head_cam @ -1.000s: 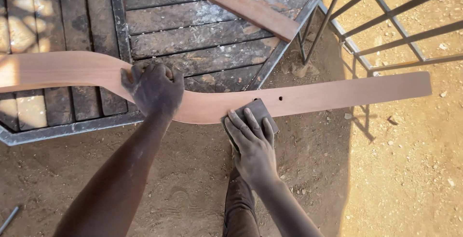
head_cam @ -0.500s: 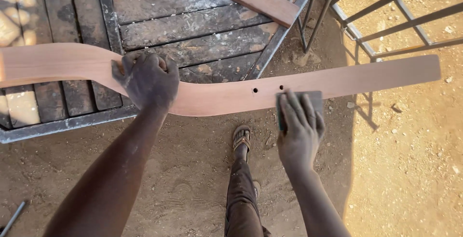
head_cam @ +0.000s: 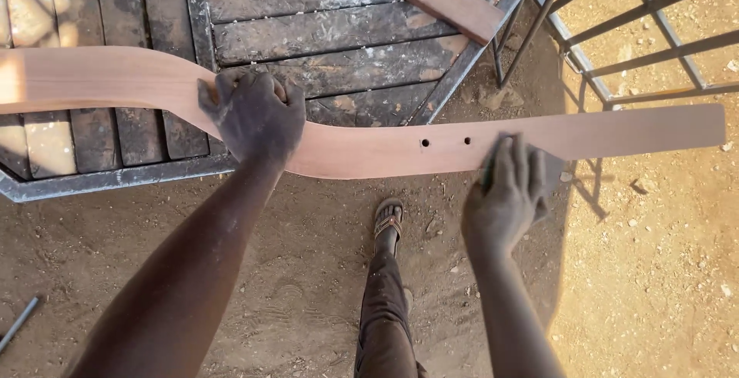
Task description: Sanding a curved wooden component using a piece of sandpaper on a metal workbench
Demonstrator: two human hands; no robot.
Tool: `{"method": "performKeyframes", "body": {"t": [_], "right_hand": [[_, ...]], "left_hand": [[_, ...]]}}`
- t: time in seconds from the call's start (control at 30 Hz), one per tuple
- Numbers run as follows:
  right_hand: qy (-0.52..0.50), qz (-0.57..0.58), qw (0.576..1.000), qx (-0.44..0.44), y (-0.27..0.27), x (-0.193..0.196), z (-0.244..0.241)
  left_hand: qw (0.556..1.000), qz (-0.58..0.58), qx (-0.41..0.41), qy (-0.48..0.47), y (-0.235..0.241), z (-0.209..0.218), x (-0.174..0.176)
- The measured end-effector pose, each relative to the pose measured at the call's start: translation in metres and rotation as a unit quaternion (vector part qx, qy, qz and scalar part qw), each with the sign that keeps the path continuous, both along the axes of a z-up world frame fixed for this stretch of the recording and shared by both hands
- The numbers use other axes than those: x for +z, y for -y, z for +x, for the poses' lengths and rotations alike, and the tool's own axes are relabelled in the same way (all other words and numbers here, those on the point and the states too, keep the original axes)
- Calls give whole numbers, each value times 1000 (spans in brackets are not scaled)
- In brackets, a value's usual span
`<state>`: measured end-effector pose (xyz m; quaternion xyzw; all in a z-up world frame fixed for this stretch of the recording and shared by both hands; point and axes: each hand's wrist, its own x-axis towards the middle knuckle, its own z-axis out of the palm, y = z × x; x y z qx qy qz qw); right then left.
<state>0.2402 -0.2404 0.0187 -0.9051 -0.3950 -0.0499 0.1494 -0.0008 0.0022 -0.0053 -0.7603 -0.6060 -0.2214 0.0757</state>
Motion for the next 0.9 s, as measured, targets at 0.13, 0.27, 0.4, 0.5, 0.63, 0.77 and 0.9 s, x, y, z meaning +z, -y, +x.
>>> {"method": "performKeyframes", "body": {"t": [0.13,0.27,0.4,0.5,0.63,0.77,0.9], "right_hand": [[54,28,970,235,-22,18,-68],[5,8,961,278,-13,11,-11],[-5,42,997,71,-12,9,39],[-17,28,994,101,-26,16,-11],[-21,2,971,237,-12,20,8],[26,27,996,85,-7,-3,50],[14,40,977,207,-20,14,-11]], "left_hand": [[1000,-15,-12,11,0,-1,-1],[1000,-4,-18,-1,3,-2,-4],[1000,-1,-10,4,0,2,-6],[1000,-20,-20,2,4,-1,6],[999,-21,-25,-17,4,-3,-3],[999,-38,-4,-25,6,-5,8],[997,-64,-14,-32,2,-5,3]]}}
